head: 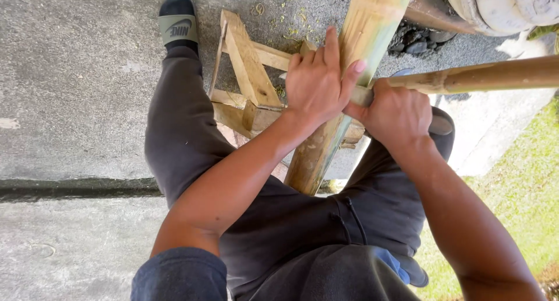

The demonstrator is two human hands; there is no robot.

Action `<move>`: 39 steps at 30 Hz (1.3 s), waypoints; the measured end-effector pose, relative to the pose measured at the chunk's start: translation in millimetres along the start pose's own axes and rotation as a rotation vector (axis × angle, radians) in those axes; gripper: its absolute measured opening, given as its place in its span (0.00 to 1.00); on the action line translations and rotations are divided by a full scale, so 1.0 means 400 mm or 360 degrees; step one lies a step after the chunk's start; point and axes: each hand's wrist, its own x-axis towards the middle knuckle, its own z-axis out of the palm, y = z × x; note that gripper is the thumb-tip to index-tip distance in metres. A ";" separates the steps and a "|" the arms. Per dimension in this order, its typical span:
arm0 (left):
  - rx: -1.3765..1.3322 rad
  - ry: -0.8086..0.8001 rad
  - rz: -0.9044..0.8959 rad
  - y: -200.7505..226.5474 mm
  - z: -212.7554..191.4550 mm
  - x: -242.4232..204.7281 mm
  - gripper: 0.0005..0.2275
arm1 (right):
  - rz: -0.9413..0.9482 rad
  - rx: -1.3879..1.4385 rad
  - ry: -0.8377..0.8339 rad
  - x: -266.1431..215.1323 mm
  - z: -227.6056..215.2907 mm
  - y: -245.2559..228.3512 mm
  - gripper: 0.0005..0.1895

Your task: Shaving and shaping a bamboo stalk using a hand tool while seated.

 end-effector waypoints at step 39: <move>-0.0577 -0.0001 -0.0029 -0.070 -0.024 -0.102 0.21 | 0.0083 -0.0049 -0.0462 -0.027 -0.110 -0.161 0.40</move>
